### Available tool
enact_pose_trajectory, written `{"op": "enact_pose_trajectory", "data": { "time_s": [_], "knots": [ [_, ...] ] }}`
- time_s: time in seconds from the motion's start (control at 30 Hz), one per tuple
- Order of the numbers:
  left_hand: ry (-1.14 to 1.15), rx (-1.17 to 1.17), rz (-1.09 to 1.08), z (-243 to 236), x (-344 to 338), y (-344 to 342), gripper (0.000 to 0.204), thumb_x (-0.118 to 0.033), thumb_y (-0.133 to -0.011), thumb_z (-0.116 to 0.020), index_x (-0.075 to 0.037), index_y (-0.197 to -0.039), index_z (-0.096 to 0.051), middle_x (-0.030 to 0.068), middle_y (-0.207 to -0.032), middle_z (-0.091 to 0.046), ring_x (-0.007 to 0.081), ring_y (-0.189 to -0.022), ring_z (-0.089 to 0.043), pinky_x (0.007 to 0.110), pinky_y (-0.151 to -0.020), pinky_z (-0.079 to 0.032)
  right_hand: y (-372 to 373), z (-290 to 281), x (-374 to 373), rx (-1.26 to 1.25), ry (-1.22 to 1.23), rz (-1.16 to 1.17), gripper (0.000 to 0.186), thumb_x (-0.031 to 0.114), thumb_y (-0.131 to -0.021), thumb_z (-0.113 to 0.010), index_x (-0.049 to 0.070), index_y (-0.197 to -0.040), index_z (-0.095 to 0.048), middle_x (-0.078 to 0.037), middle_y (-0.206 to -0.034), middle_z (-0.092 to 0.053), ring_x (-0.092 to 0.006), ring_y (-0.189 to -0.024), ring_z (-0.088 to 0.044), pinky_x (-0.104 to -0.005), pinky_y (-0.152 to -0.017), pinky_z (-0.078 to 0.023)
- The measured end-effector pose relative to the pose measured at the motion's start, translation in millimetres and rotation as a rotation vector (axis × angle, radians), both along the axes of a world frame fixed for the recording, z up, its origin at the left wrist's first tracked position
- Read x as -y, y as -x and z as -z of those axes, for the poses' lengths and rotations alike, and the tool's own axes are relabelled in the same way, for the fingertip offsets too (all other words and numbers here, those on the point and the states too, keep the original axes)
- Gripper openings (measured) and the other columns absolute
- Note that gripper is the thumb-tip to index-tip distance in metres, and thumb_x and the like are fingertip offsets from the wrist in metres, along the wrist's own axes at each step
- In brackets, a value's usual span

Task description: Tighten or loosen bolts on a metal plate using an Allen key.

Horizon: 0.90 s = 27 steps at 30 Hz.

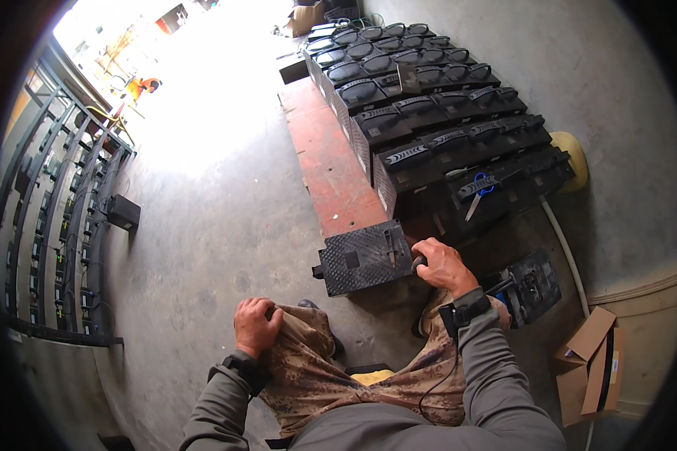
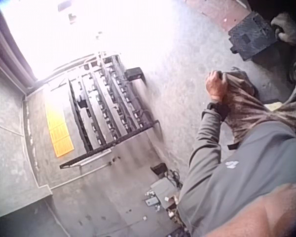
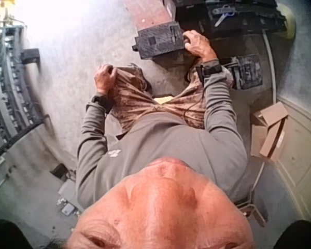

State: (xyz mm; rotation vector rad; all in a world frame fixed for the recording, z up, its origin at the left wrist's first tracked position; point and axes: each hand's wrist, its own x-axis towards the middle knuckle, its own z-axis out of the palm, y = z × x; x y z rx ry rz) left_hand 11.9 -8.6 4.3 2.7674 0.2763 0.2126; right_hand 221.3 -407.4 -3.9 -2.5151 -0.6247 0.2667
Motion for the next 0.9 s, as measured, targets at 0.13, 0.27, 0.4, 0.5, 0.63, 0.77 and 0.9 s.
{"op": "enact_pose_trajectory", "data": {
  "time_s": [0.13,0.27,0.4,0.5,0.63,0.77,0.9],
  "knots": [
    [-0.006,-0.007,-0.004,-2,-1,0,0.019,-0.026,-0.081,-0.077,-0.008,-0.088,-0.075,0.0092,-0.098,-0.075,0.0319,-0.101,-0.068,0.044,-0.097,-0.050,-2,-5,-4,-0.071,0.059,0.002,0.040,0.035,-0.090,-0.071,0.006,-0.118,-0.071,-0.019,-0.118,-0.071,-0.0406,-0.112,-0.068,-0.0477,-0.099,-0.053],
    [-0.018,0.000,0.002,0,-2,1,0.019,-0.026,-0.082,-0.077,-0.008,-0.088,-0.075,0.0090,-0.097,-0.075,0.0316,-0.101,-0.068,0.044,-0.097,-0.050,1,-11,-9,-0.160,0.175,0.087,0.038,0.030,-0.088,-0.071,0.007,-0.119,-0.072,-0.018,-0.118,-0.071,-0.0406,-0.112,-0.068,-0.0478,-0.099,-0.053],
    [-0.008,-0.013,-0.004,-2,2,-1,0.020,-0.026,-0.082,-0.077,-0.008,-0.089,-0.076,0.0089,-0.097,-0.075,0.0315,-0.101,-0.068,0.043,-0.098,-0.050,-1,2,-1,-0.062,0.010,-0.023,0.040,0.035,-0.089,-0.072,0.006,-0.117,-0.072,-0.019,-0.119,-0.071,-0.0406,-0.112,-0.068,-0.0475,-0.099,-0.053],
    [-0.024,0.023,0.016,-2,0,1,0.018,-0.023,-0.080,-0.078,-0.007,-0.088,-0.074,0.0106,-0.096,-0.075,0.0340,-0.098,-0.068,0.045,-0.094,-0.052,0,-3,-3,-0.095,0.079,0.022,0.041,0.034,-0.088,-0.073,0.006,-0.118,-0.072,-0.019,-0.119,-0.071,-0.0404,-0.112,-0.068,-0.0476,-0.099,-0.053],
    [-0.022,0.028,0.017,0,-2,2,0.018,-0.023,-0.080,-0.078,-0.007,-0.088,-0.074,0.0103,-0.096,-0.075,0.0338,-0.098,-0.068,0.045,-0.094,-0.052,-2,-17,-11,-0.258,0.221,0.119,0.039,0.031,-0.087,-0.074,0.007,-0.118,-0.071,-0.021,-0.120,-0.070,-0.0405,-0.114,-0.068,-0.0497,-0.098,-0.054],
    [0.001,-0.020,-0.008,-2,0,0,0.021,-0.026,-0.082,-0.077,-0.007,-0.090,-0.075,0.0097,-0.099,-0.075,0.0321,-0.101,-0.068,0.043,-0.098,-0.050,-4,7,1,-0.029,0.055,0.007,0.039,0.035,-0.088,-0.073,0.006,-0.115,-0.072,-0.022,-0.116,-0.072,-0.0414,-0.109,-0.070,-0.0515,-0.096,-0.054],
    [-0.007,-0.014,-0.009,-2,-2,3,0.021,-0.027,-0.082,-0.077,-0.007,-0.090,-0.075,0.0098,-0.100,-0.075,0.0322,-0.102,-0.068,0.044,-0.098,-0.050,-2,-7,-7,-0.120,0.133,0.080,0.038,0.032,-0.087,-0.073,0.006,-0.115,-0.072,-0.021,-0.114,-0.072,-0.0413,-0.111,-0.069,-0.0512,-0.097,-0.054]
  ]
}}
